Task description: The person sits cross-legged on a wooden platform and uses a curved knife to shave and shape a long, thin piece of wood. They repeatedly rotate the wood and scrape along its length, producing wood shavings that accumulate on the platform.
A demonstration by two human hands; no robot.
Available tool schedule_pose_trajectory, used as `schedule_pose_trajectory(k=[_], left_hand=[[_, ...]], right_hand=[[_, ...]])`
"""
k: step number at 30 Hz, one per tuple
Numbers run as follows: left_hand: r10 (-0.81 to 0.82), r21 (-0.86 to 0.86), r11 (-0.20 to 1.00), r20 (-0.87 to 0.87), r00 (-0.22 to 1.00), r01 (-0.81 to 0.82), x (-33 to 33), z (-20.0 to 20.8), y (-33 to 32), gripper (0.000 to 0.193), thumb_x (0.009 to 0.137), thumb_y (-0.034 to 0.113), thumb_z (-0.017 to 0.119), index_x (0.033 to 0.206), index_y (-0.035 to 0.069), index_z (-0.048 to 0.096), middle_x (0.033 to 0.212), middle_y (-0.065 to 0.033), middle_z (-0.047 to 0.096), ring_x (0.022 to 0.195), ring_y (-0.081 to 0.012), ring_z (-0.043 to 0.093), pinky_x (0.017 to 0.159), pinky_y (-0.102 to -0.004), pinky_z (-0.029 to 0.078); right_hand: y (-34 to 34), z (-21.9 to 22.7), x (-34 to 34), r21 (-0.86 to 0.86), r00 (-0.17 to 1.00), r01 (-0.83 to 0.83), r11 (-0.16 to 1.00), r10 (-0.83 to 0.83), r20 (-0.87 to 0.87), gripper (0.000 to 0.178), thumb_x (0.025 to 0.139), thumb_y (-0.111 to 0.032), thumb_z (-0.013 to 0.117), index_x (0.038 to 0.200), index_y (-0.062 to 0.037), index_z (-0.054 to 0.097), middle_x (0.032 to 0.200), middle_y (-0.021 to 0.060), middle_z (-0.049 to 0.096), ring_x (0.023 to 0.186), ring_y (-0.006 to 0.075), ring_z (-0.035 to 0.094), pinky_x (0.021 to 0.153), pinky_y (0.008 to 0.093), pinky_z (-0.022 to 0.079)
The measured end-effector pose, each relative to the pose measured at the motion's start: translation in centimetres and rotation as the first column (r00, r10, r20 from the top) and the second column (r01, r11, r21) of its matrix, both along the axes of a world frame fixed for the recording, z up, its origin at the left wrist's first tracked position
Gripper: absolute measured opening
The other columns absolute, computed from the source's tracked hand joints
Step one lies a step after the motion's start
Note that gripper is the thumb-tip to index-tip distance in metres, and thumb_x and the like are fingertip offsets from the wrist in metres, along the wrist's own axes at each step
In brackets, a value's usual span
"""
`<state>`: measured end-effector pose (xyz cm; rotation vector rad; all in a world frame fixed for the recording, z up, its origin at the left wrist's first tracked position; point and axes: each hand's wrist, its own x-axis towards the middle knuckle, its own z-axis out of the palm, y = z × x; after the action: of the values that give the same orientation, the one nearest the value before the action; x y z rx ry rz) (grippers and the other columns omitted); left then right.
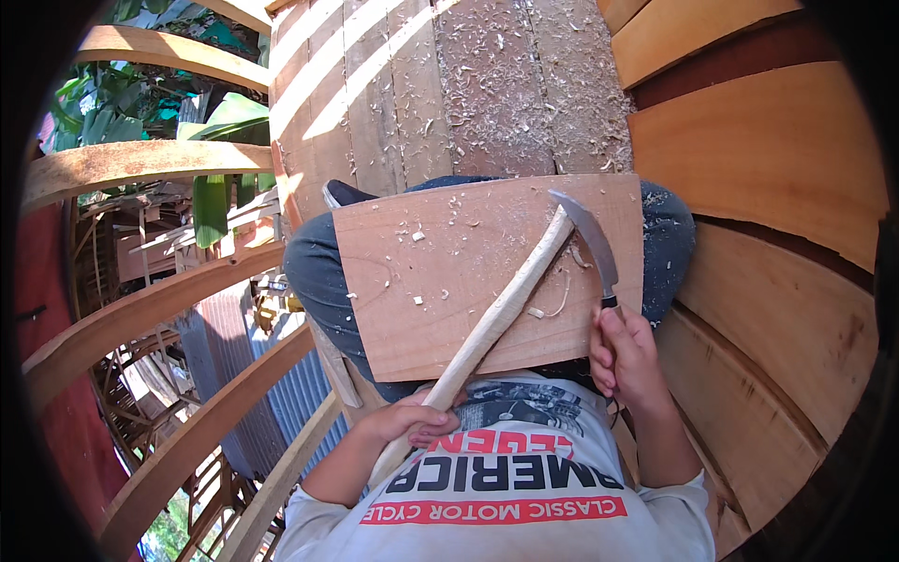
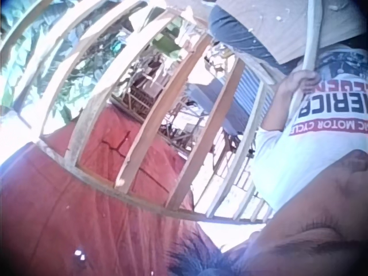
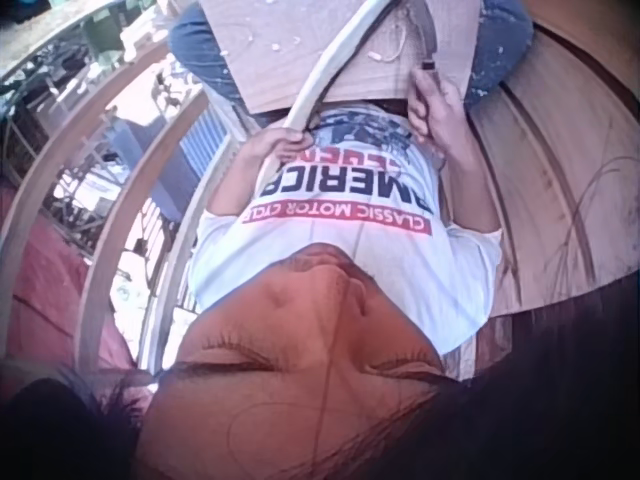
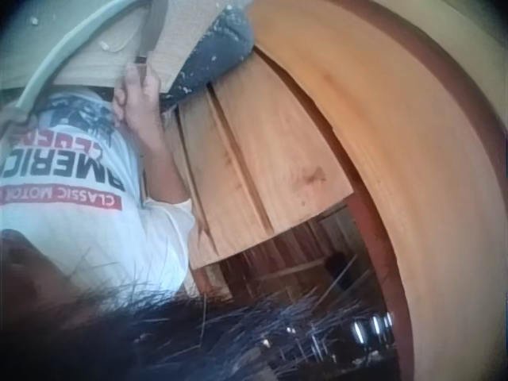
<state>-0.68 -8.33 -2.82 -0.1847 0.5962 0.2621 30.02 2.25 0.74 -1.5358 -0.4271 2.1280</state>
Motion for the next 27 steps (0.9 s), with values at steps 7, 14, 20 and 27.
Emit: schedule_pose_trajectory(k=[7,14,20,27], left_hand=[[0.071,-0.011,0.997,0.014,0.997,-0.071,0.0,-0.3,-0.8,0.044,0.083,0.019,0.065,0.110,0.007,0.033,0.059,0.0009,0.038,0.043,-0.0048,0.035,0.037,-0.0185,0.025],[0.079,0.014,0.997,0.025,0.997,-0.079,0.0,0.0,-0.2,0.036,0.088,0.019,0.060,0.110,0.007,0.034,0.061,0.0020,0.039,0.043,-0.0035,0.034,0.038,-0.0177,0.025],[0.076,0.013,0.997,0.070,0.995,-0.078,-0.1,-0.4,-0.5,0.031,0.090,0.019,0.058,0.108,0.008,0.035,0.063,0.0022,0.038,0.044,-0.0034,0.034,0.038,-0.0176,0.025],[0.090,-0.027,0.996,0.143,0.986,-0.087,-0.2,-0.8,-0.5,0.032,0.090,0.020,0.058,0.108,0.009,0.034,0.063,0.0021,0.037,0.045,-0.0038,0.033,0.038,-0.0179,0.025]], right_hand=[[0.7,1.1,2.1,0.037,0.996,-0.084,0.996,0.085,-0.007,0.026,0.101,-0.028,0.049,0.087,-0.0065,0.047,0.053,-0.0022,0.042,0.037,0.0059,0.041,0.033,0.0221,0.035],[0.3,0.5,0.0,0.015,0.911,-0.411,0.911,0.411,-0.016,0.025,0.100,-0.025,0.053,0.088,-0.0040,0.052,0.055,-0.0030,0.046,0.039,0.0037,0.041,0.036,0.0207,0.032],[-0.7,0.3,-1.0,0.037,0.936,-0.352,0.935,0.353,-0.005,0.025,0.101,-0.024,0.051,0.089,-0.0022,0.053,0.053,-0.0023,0.046,0.037,0.0045,0.040,0.034,0.0215,0.030],[-0.2,0.3,-0.4,0.088,0.878,-0.458,0.885,0.434,0.201,0.020,0.096,-0.020,0.057,0.097,0.0001,0.057,0.052,-0.0027,0.046,0.035,0.0057,0.041,0.033,0.0220,0.032]])
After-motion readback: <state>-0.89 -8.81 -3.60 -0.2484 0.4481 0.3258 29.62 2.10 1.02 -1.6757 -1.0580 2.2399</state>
